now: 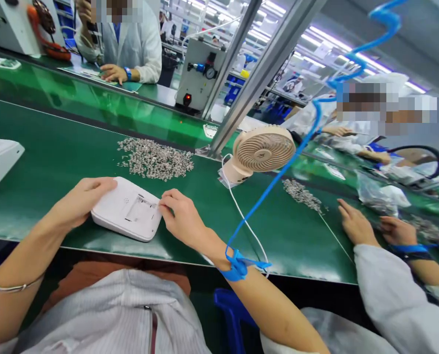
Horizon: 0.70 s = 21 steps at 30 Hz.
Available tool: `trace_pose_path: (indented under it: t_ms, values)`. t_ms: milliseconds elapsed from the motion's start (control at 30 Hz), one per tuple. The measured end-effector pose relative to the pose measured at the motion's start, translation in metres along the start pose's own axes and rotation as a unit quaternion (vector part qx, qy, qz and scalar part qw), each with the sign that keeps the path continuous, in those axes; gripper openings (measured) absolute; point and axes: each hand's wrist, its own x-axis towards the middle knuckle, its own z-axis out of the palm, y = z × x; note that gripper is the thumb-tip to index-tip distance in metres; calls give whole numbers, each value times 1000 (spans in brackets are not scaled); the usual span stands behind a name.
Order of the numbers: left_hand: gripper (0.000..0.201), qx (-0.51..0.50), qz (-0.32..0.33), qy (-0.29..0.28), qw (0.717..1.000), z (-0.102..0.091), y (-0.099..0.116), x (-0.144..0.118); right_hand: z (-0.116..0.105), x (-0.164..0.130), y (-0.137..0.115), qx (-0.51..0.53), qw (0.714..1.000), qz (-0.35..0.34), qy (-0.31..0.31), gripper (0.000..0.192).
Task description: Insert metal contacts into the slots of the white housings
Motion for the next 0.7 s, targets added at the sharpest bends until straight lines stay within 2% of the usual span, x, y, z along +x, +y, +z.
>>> trace_pose_path:
  t_ms: [67,100,200,233,267,333,433,567,700]
  values:
    - [39,122,89,43,988,2,-1,-10,7,8,0,-19,1000,-10,-15,18]
    - [43,200,147,67,967,5,-2,-18,10,11,-1,-29,999,-10,-20,18]
    - [46,368,295,154,868,23,-11,-51,17,17,-2,-77,996,-6,-39,19]
    - [41,403,341,165,833,31,-15,-63,17,18,-2,-97,994,-5,-46,20]
    - [38,430,383,151,804,39,-19,-73,18,19,-3,-115,992,-6,-56,21]
    - [36,450,436,121,770,52,-28,-88,17,20,-4,-145,986,-10,-79,21]
    - [40,471,461,114,743,62,-36,-93,14,21,-8,-187,976,0,-111,21]
    - [48,517,446,103,724,64,-36,-90,13,23,-15,-229,963,27,-143,20]
    - [54,561,423,77,708,65,-29,-90,16,24,-17,-248,960,28,-124,19]
